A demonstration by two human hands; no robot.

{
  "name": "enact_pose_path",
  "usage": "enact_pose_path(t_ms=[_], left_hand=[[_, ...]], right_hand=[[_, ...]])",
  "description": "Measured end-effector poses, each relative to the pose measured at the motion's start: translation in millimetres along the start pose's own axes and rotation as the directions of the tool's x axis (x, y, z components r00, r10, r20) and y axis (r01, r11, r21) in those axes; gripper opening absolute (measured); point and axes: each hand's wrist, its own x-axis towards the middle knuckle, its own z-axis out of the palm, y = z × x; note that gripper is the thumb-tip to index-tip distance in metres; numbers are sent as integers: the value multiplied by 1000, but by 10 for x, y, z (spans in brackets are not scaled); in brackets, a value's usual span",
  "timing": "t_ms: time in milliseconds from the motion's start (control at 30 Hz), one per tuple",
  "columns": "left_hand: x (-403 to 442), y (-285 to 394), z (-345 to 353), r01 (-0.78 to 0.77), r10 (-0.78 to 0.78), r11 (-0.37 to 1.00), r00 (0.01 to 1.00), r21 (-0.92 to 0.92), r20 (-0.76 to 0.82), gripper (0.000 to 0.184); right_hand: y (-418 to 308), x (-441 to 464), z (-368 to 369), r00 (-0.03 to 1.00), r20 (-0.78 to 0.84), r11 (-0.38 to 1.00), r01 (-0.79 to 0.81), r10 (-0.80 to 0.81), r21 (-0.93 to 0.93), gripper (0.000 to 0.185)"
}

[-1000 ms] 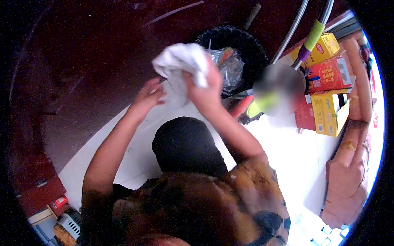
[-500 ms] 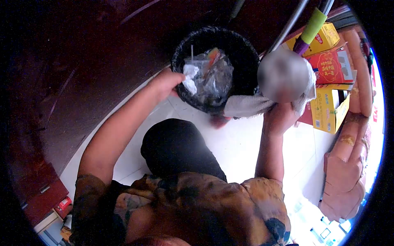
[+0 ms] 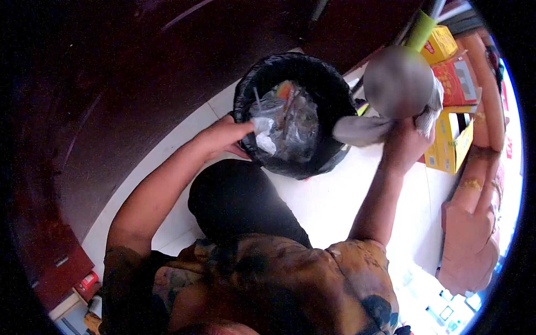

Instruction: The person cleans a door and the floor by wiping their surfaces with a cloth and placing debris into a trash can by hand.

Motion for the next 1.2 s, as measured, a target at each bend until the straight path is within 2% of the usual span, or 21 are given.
enact_pose_path(t_ms=[33,100,167,200,267,300,333,367,400,467,533,600,633,733,800,867,967,1000,1067,1200], left_hand=[[49,1,-45,-14,19,996,998,88,-57,59],[65,114,-27,-8,44,993,951,118,-307,61],[277,49,-193,-82,87,996,985,40,-151,59],[227,137,-133,-74,75,997,986,15,-150,57],[214,197,-135,-66,72,996,991,60,-109,53],[169,243,-114,-52,64,994,991,98,-117,51],[183,235,-101,-44,55,996,991,83,-125,50],[192,231,-130,-39,48,997,990,71,-132,49],[200,225,-143,-28,36,998,990,60,-137,48],[172,262,-115,-24,36,997,984,71,-173,45],[152,328,-50,-23,44,995,974,93,-224,46],[108,400,-3,-10,33,995,969,94,-245,46],[105,432,10,-4,28,996,965,92,-261,46],[163,380,-42,-18,29,998,978,59,-207,46],[180,364,-96,-14,28,997,981,70,-193,45],[213,408,-134,10,15,993,976,115,-215,44],[229,493,-134,-38,47,993,995,113,-83,42],[239,520,-109,-3,21,989,993,148,-118,39],[239,573,-111,-22,37,986,995,164,-91,38],[348,588,-187,-47,43,982,999,185,24,34]], right_hand=[[-66,67,-117,999,31,976,26,-20,-217,36],[62,264,-323,992,127,968,26,6,-251,37],[288,556,-493,980,201,958,58,-1,-280,35],[493,751,-531,956,288,983,100,-51,-157,35],[1094,1119,-498,901,423,988,135,-93,-69,42],[1023,1101,-401,890,443,993,-120,109,-2,46],[945,1082,-302,842,444,928,-369,306,60,50],[929,1062,-177,826,508,870,-418,244,262,54],[714,984,-70,786,603,816,-434,137,380,58],[1544,1476,-161,607,795,771,-516,20,375,69],[1808,1612,-10,460,877,767,-509,-140,390,69],[1139,1426,240,305,926,745,-560,-220,362,71],[519,1231,349,236,927,680,-630,-293,375,72],[862,1081,333,481,871,566,-693,-98,446,80],[643,955,157,568,791,430,-670,-228,605,74],[743,963,6,648,745,799,-359,-158,482,79],[668,920,-254,666,736,812,-362,-119,459,92],[614,870,-327,668,736,815,-364,-110,451,96],[525,821,-425,677,732,809,-390,-70,439,104],[294,673,-371,705,709,860,-346,-25,375,101]])
